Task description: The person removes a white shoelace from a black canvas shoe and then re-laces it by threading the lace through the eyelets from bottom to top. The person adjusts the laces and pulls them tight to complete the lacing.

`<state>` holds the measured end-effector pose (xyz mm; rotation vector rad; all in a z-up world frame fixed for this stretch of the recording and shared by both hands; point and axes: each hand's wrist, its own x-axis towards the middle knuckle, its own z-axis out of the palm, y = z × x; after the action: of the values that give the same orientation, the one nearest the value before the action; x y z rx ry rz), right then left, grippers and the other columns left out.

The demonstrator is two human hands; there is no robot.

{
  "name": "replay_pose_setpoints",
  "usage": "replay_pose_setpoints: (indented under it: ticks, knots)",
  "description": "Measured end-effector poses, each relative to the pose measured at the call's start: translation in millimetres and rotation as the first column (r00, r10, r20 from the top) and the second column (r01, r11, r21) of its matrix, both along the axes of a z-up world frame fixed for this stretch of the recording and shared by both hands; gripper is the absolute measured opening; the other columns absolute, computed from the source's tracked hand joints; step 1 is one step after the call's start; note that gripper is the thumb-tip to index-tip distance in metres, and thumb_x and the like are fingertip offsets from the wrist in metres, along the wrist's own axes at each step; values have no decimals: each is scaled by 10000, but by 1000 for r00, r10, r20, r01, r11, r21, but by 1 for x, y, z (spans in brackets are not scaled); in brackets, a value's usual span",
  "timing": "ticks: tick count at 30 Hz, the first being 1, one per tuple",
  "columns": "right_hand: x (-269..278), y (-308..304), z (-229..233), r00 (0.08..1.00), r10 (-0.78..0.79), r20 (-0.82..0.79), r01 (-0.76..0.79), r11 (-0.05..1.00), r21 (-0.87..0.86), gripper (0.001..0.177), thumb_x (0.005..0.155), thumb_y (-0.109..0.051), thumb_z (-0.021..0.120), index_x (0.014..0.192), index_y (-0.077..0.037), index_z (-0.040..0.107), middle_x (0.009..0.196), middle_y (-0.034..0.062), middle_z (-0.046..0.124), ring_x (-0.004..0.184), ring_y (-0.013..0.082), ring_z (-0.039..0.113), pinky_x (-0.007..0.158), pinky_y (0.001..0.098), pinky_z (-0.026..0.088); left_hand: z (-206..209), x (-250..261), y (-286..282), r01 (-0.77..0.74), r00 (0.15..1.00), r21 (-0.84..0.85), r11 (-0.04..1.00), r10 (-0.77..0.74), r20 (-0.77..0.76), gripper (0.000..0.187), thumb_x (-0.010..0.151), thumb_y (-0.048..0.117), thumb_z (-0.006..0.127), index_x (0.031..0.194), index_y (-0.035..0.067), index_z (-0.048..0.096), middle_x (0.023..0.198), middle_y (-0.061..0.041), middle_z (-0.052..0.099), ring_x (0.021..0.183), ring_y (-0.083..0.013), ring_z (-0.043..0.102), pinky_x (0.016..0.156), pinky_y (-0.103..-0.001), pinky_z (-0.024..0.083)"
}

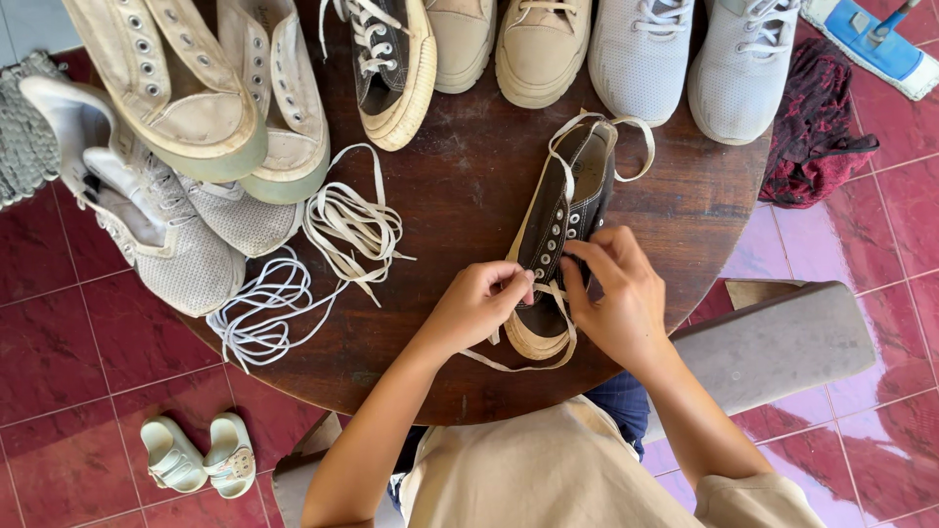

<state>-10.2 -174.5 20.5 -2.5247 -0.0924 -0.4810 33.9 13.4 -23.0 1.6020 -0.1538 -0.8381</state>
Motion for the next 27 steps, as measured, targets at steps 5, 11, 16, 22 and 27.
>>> replay_pose_setpoints:
  ticks: [5,11,16,22,27]
  knots:
    - [2,-2,-5,993,36,-115,-13,980,196,201,867,-40,786,1064,-44,749,945,68,615,653,188,599,593,305,489,-5,2,-1,-21,998,13,1000,21,62,341,1002,277,605,787,30,699,547,41,522,463,-25,422,437,-249,337]
    - [3,-5,-6,989,79,-122,-59,986,159,205,821,-40,803,1021,-29,761,929,80,631,787,223,643,682,336,517,0,7,-3,12,999,91,996,-17,49,344,983,269,614,774,17,719,532,21,544,456,-39,421,441,-258,331]
    - [3,-8,-7,985,131,-109,-116,985,131,193,807,-46,809,996,-29,772,937,80,660,841,247,662,726,359,531,7,7,-7,-5,993,125,992,-9,114,297,935,235,634,774,4,727,604,20,671,496,-32,580,485,-230,458]
    - [4,-11,-9,984,149,-93,-137,983,125,189,792,-51,822,974,-32,777,907,77,654,833,249,638,727,367,521,6,6,-6,-24,998,142,990,15,64,316,933,231,661,761,-25,732,598,-54,653,506,-65,533,486,-275,424]
    - [6,-10,-6,978,180,-105,-168,980,110,183,780,-52,829,958,-46,786,879,70,649,801,244,624,700,364,511,6,10,-8,-31,994,139,990,16,112,318,943,265,634,806,-6,731,627,-21,691,521,-59,578,501,-269,456]
